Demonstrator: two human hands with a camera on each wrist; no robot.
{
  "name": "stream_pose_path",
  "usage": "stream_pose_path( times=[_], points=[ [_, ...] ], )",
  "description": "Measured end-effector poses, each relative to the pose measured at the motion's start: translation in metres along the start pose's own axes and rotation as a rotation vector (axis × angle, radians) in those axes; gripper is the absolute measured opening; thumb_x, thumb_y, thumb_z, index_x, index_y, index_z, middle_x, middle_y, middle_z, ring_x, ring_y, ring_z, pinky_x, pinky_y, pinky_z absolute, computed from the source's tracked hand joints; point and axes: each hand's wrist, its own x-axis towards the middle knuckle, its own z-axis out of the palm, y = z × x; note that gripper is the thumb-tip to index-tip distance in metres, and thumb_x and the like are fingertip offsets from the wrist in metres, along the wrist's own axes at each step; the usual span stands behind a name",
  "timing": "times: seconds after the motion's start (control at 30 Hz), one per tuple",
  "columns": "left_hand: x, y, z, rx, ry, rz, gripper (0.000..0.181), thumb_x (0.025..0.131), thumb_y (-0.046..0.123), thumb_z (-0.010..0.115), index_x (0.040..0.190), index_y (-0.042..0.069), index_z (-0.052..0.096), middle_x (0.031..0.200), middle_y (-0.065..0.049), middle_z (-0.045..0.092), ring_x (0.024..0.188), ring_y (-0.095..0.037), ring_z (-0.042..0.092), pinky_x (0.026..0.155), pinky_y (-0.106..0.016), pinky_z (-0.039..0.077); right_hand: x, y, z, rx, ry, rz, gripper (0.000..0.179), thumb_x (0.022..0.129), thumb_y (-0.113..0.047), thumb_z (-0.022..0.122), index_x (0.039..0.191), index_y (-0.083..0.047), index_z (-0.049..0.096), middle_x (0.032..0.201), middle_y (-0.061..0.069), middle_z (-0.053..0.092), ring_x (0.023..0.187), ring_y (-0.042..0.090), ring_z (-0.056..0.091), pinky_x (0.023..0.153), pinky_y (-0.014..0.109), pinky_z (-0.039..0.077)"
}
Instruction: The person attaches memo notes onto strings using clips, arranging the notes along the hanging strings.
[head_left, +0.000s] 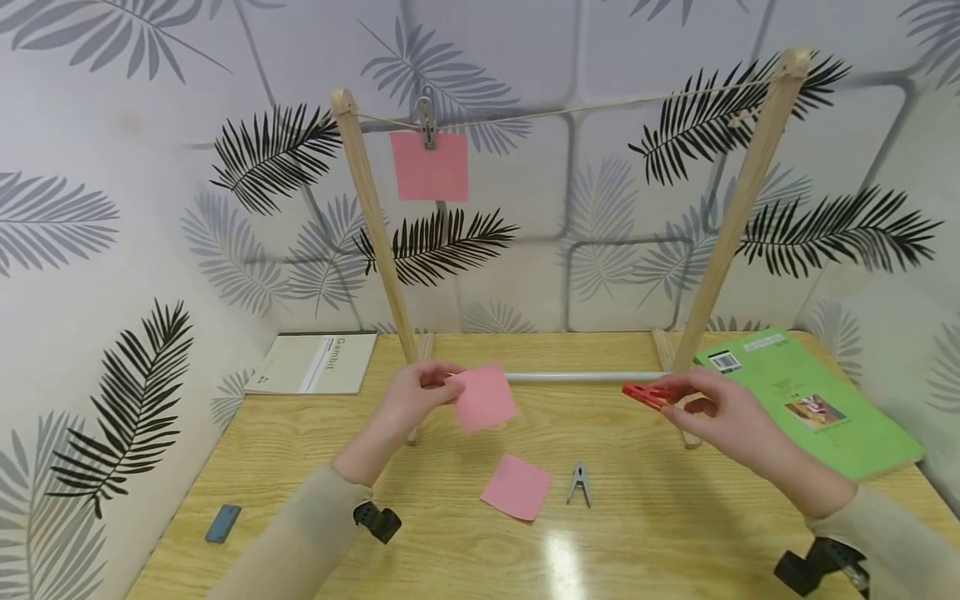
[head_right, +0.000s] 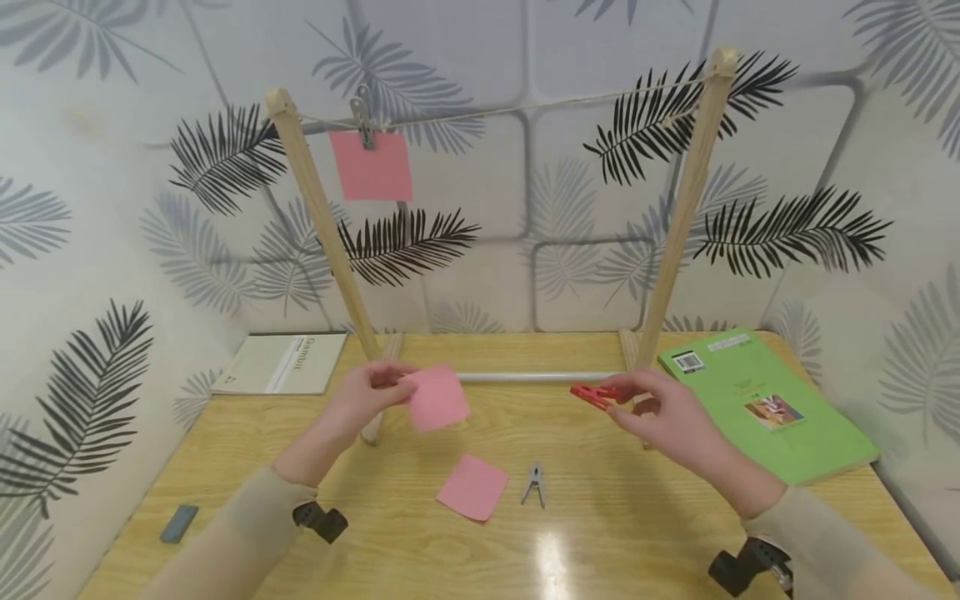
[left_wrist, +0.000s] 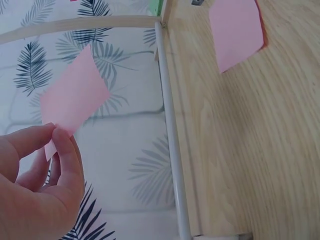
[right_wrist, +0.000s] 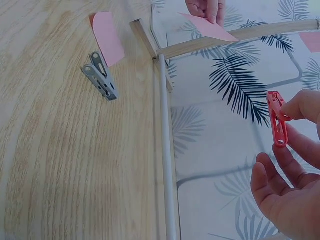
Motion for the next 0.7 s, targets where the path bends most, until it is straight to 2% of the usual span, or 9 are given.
stream_pose_path(
  times=[0.2, 0.5, 0.7],
  points=[
    [0.0, 0.007, 0.005, 0.003, 0.002, 0.041, 0.026, 0.092, 0.011, 0.07, 0.116, 0.001, 0.07, 0.108, -0.018, 0.071, 0.088, -0.014, 0.069, 0.086, -0.034, 0.058, 0.002, -0.002, 0.0, -0.017, 0.012, -0.021, 0.028, 0.09, -0.001, 0.069, 0.118, -0.001, 0.067, 0.108, 0.009, 0.064, 0.088, -0.007, 0.058, 0.069, 0.019, 0.056],
    [0.003, 0.016, 0.006, -0.025, 0.039, 0.061, 0.026, 0.09, 0.008, 0.072, 0.115, 0.002, 0.072, 0.1, -0.012, 0.072, 0.083, -0.009, 0.066, 0.081, -0.029, 0.056, 0.009, -0.011, -0.008, -0.058, -0.006, -0.022, 0.03, 0.092, -0.002, 0.067, 0.122, 0.0, 0.066, 0.11, 0.016, 0.068, 0.085, -0.005, 0.059, 0.069, 0.018, 0.054],
    [0.004, 0.024, 0.006, -0.058, 0.044, 0.097, 0.027, 0.089, 0.007, 0.072, 0.115, 0.001, 0.072, 0.1, -0.012, 0.073, 0.081, -0.007, 0.065, 0.086, -0.037, 0.056, 0.016, -0.017, -0.012, -0.07, 0.001, -0.001, 0.031, 0.094, -0.008, 0.066, 0.124, 0.0, 0.064, 0.11, 0.017, 0.067, 0.085, -0.005, 0.06, 0.069, 0.017, 0.054]
  ],
)
